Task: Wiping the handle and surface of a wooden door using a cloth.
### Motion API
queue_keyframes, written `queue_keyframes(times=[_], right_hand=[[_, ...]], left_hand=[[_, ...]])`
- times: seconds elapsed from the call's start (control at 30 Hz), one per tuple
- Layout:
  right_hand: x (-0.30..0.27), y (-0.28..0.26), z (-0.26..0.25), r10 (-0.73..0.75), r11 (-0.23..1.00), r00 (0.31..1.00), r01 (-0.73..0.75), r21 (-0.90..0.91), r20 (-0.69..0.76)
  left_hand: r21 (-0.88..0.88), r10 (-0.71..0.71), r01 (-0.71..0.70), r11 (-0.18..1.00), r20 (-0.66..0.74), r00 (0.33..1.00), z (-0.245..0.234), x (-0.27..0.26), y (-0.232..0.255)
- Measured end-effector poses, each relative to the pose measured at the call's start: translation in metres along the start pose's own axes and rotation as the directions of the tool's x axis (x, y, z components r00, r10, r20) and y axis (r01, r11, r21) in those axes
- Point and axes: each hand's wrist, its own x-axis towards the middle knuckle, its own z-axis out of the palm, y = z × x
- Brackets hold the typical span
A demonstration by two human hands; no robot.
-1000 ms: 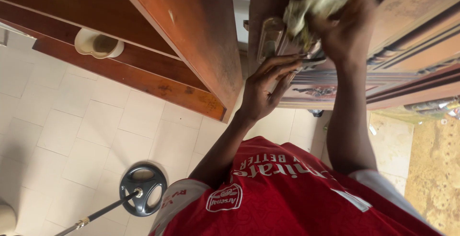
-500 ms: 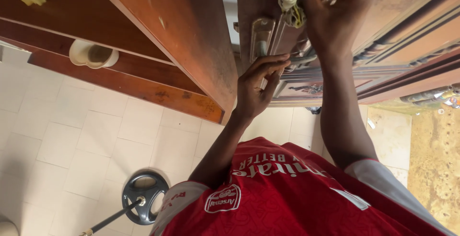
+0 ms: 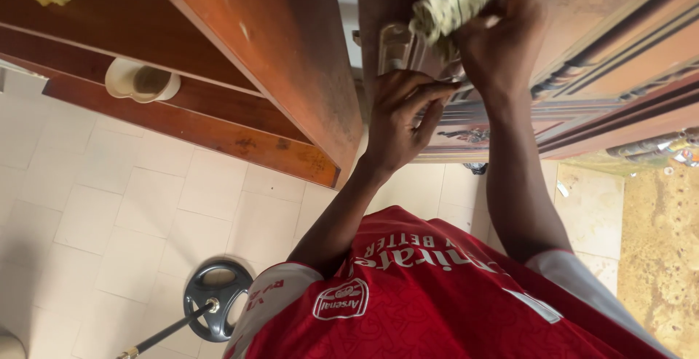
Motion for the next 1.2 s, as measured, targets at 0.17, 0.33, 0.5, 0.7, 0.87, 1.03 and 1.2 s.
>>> queue_keyframes(times=[0.17,0.33,0.5,0.7,0.87,1.03,1.2], right_hand=[[0.017,-0.002,0.005,-0.337,0.906,0.926,0.271,-0.325,-0.168],[-0.013,0.01,0.009,-0.156,0.966,0.988,0.152,-0.207,-0.004],[0.0,-0.044,-0.01,0.088,0.988,0.976,-0.112,0.111,0.201],[0.007,-0.036,-0.019,-0.119,0.992,0.983,0.112,0.057,0.14],[-0.005,-0.032,-0.013,-0.048,0.961,0.987,0.087,-0.261,0.151],[-0.001,-0.037,-0.001,0.055,0.974,0.995,-0.071,0.215,0.078],[0.033,-0.018,0.003,-0.08,0.977,0.97,0.122,0.176,-0.229]], left_hand=[[-0.027,-0.035,0.034,0.999,-0.041,0.999,0.0,-0.001,0.004],[-0.014,-0.049,0.049,0.999,-0.04,0.998,-0.001,-0.002,0.005],[-0.009,-0.053,0.052,0.999,-0.132,0.99,0.011,-0.003,0.006],[0.036,-0.01,0.018,0.999,-0.227,0.974,0.024,-0.002,0.002],[0.021,-0.046,0.053,0.998,-0.234,0.971,0.021,-0.003,0.011],[0.012,-0.056,0.059,0.998,-0.177,0.983,0.019,-0.007,0.007],[-0.053,-0.034,0.027,0.998,-0.139,0.99,0.011,-0.004,0.005]])
